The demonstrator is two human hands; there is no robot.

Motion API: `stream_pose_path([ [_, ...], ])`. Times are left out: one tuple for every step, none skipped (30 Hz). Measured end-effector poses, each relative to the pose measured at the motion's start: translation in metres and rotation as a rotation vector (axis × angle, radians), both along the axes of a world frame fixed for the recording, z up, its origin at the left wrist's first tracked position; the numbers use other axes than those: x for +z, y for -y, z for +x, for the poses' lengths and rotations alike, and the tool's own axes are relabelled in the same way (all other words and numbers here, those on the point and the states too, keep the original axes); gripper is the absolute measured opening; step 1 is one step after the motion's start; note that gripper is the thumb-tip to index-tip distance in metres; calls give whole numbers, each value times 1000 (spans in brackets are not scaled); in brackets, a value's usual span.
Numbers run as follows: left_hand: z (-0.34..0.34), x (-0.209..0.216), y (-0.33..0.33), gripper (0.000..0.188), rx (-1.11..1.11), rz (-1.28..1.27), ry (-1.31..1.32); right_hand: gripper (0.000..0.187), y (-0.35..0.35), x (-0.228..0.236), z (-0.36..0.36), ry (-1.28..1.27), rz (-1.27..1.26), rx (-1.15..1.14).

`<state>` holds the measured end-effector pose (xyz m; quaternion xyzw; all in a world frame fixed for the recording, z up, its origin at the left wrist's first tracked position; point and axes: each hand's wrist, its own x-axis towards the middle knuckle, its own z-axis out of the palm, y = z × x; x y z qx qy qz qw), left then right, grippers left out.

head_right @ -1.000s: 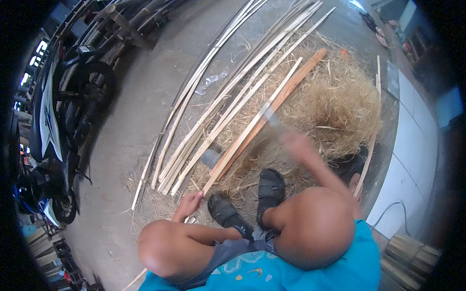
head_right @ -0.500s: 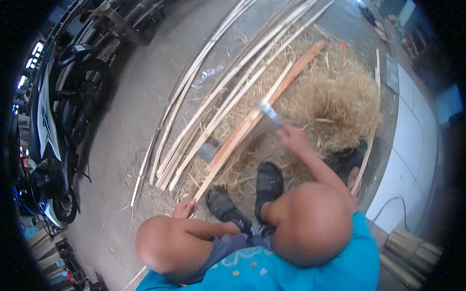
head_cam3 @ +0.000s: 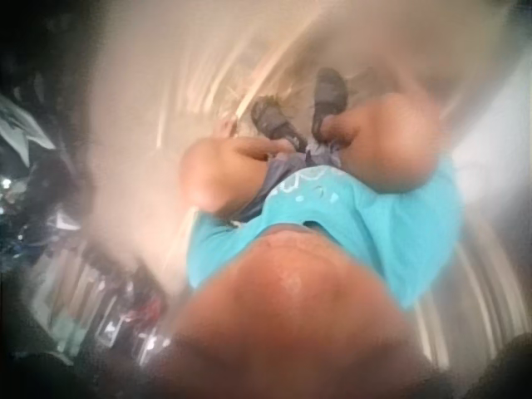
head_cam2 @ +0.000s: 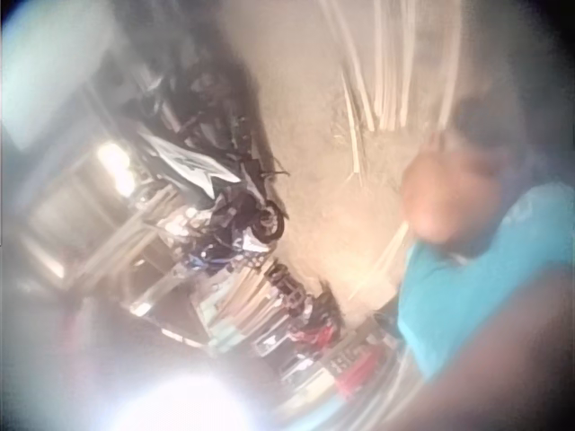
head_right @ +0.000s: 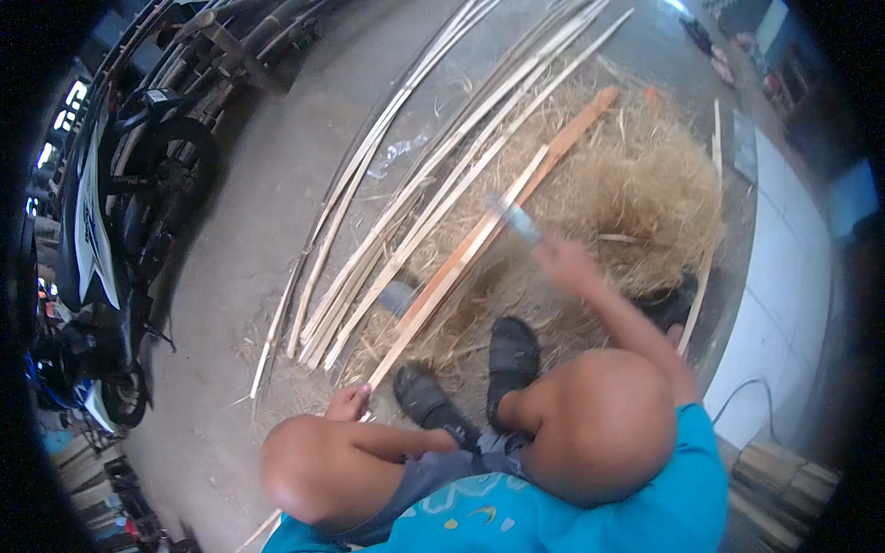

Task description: The person sits on the floor and uses a knife to shave thin strips from bamboo pieces. They repeatedly scrape the surface of each strip to remove the outer layer, then set the finished pieces aside.

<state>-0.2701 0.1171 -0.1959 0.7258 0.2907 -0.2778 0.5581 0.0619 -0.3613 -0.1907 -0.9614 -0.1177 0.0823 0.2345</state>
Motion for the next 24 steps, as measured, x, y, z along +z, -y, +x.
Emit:
stream_pose_path([
  [-4, 0, -3, 47, 94, -39, 22, 50, -19, 0, 9, 39, 10, 156],
  [-1, -1, -8, 48, -9, 60, 0, 51, -9, 6, 8, 76, -17, 236],
  [-26, 4, -14, 47, 15, 105, -21, 52, -30, -8, -3, 66, 7, 372],
  [-22, -2, -14, 47, -25, 93, -18, 52, -5, -4, 3, -28, 46, 15],
  [-24, -4, -17, 47, -43, 98, -16, 52, 20, 0, 33, -100, 104, -322],
  [-35, -5, -25, 47, -41, 113, -30, 49, 45, 0, 58, -27, 64, -429],
  [-42, -6, -30, 46, -38, 117, -44, 46, 66, -3, 66, 33, 12, -548],
  [-49, -6, -36, 46, -20, 117, -74, 45, 58, -7, 57, 56, 63, -474],
  [-49, -7, -38, 46, -18, 117, -85, 44, 52, -4, 49, 89, 111, -399],
  [-44, -7, -36, 46, -22, 121, -83, 44, 45, 2, 40, 125, 158, -318],
  [-31, -11, -30, 46, -53, 149, -37, 44, 28, 2, 25, 11, 200, -246],
  [-31, -15, -20, 46, -57, 219, 24, 44, -16, -2, 1, -123, 254, -142],
  [-17, -25, -6, 46, -96, 296, 114, 44, -50, 8, -32, -139, 199, -42],
  [12, -32, 17, 42, -184, 436, 237, 44, -60, -8, -60, -167, 236, 23],
  [34, -35, 34, 39, -250, 594, 351, 45, -82, -15, -87, -158, 290, 166],
  [54, -29, 47, 38, -296, 652, 367, 46, -103, 3, -112, -267, 155, 334],
  [80, -17, 63, 37, -368, 690, 390, 47, -108, 23, -128, -380, 8, 470],
  [93, -7, 73, 36, -442, 732, 421, 47, -100, 11, -127, -295, 17, 426],
  [90, -2, 72, 37, -473, 707, 392, 48, -87, -11, -119, -205, 27, 390],
  [88, 4, 63, 39, -492, 695, 367, 48, -73, -23, -100, -104, 42, 365],
  [79, 6, 51, 41, -494, 683, 333, 47, -47, -24, -64, -31, 44, 160],
  [69, 5, 39, 43, -493, 674, 293, 49, -32, -3, -31, -189, 65, -141],
  [64, 5, 38, 45, -471, 587, 310, 50, 29, -26, 1, -9, 250, -315],
  [60, -1, 34, 46, -440, 503, 314, 50, 48, -7, 16, -5, 52, -426],
])
